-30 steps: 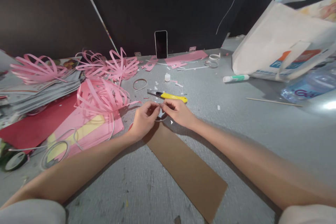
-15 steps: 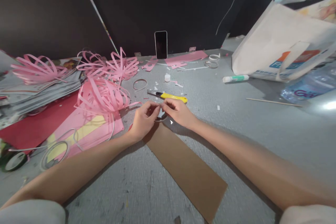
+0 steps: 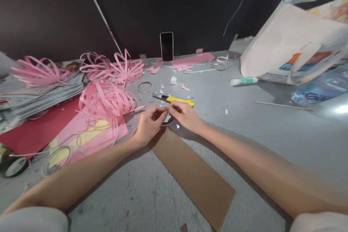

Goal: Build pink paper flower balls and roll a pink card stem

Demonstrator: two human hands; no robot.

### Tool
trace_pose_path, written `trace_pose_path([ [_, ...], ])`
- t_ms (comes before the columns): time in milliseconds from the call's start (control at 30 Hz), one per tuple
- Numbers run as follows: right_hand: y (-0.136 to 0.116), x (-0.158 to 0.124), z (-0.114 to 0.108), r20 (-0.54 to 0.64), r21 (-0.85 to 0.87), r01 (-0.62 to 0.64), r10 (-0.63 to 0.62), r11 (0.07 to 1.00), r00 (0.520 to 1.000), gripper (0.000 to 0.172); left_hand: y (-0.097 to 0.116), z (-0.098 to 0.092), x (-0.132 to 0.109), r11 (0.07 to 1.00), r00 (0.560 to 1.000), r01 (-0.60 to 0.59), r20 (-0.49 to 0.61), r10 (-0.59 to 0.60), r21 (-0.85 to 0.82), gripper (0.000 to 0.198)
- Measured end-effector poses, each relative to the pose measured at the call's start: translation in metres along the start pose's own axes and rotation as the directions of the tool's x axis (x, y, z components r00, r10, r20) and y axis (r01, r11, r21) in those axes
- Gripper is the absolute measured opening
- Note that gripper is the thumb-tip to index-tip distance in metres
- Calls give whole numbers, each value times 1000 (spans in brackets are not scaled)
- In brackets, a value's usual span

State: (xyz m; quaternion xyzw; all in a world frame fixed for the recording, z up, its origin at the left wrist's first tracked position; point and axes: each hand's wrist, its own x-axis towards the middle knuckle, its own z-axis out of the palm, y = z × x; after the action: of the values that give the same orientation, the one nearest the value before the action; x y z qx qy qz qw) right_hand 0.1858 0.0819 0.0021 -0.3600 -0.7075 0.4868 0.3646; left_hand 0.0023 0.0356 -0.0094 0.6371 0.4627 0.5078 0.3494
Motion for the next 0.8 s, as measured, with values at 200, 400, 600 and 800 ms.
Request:
trace_pose_path([
  [200, 3, -2, -1, 10, 5, 10, -10, 1000, 1000, 50, 0, 0, 0, 1000, 1000, 16, -25, -16, -2, 12],
  [400, 3, -2, 0, -25, 39, -2, 3, 999, 1000, 38, -2, 0, 1, 996, 997, 69, -37, -71, -59, 12],
  [600, 1, 0, 1, -90, 13, 17, -16, 1000, 996, 32, -3, -1, 3, 994, 995, 87, -37, -89, -59, 16],
  [800, -1, -3, 2, -132, -23, 52, -55, 998, 990, 28, -3, -2, 4, 994, 993, 98, -61, -101, -53, 16],
])
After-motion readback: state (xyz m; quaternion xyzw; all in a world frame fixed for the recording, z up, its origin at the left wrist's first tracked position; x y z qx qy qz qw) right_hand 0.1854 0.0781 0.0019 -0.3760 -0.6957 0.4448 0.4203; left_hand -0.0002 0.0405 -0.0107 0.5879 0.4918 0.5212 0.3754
